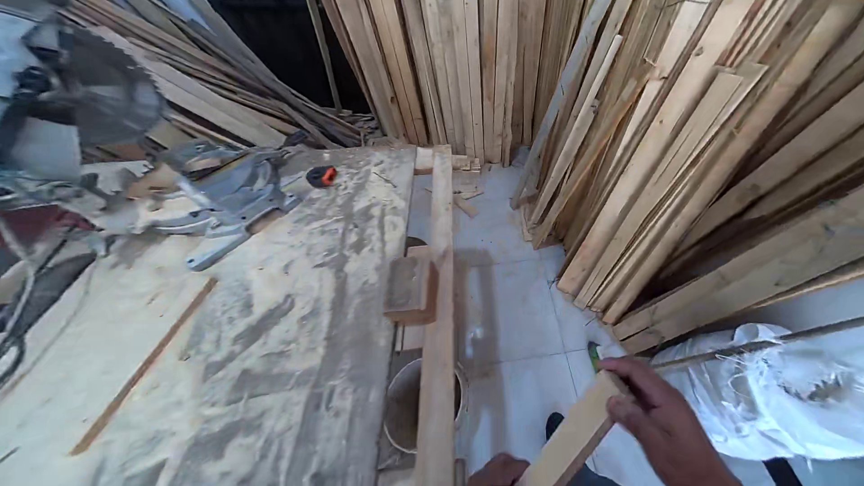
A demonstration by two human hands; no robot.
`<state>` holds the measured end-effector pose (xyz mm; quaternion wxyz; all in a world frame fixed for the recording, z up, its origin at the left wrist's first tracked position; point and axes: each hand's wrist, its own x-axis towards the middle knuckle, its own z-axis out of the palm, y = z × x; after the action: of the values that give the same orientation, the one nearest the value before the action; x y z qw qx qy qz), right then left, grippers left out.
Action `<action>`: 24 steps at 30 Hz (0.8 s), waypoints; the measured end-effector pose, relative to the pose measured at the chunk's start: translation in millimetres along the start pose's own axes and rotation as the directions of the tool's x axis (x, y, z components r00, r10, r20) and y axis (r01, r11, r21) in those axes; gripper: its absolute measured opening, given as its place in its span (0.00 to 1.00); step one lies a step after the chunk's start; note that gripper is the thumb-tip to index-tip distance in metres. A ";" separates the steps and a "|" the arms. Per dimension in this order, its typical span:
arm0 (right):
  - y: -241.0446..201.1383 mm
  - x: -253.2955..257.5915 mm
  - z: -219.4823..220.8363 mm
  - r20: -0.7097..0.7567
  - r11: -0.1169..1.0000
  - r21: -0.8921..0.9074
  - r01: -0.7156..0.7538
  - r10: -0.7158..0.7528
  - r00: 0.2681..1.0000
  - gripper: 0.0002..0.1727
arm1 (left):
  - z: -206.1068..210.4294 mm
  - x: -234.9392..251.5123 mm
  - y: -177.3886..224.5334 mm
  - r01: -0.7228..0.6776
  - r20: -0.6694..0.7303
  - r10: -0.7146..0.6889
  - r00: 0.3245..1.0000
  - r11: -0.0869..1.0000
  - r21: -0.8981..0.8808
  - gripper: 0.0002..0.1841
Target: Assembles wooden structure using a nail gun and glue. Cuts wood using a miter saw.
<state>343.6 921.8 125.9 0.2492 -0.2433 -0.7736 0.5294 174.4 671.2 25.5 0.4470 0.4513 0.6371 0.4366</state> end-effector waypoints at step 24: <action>72.8 318.5 -91.3 0.310 0.921 0.117 -0.371 0.321 0.895 0.22 | -87.9 146.4 90.6 -0.215 -0.782 -0.313 0.539 0.847 -0.487 0.22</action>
<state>169.3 1212.7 127.0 0.0570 -0.2760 -0.6966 0.6598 78.2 818.2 106.0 0.2039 0.0248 0.6379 0.7422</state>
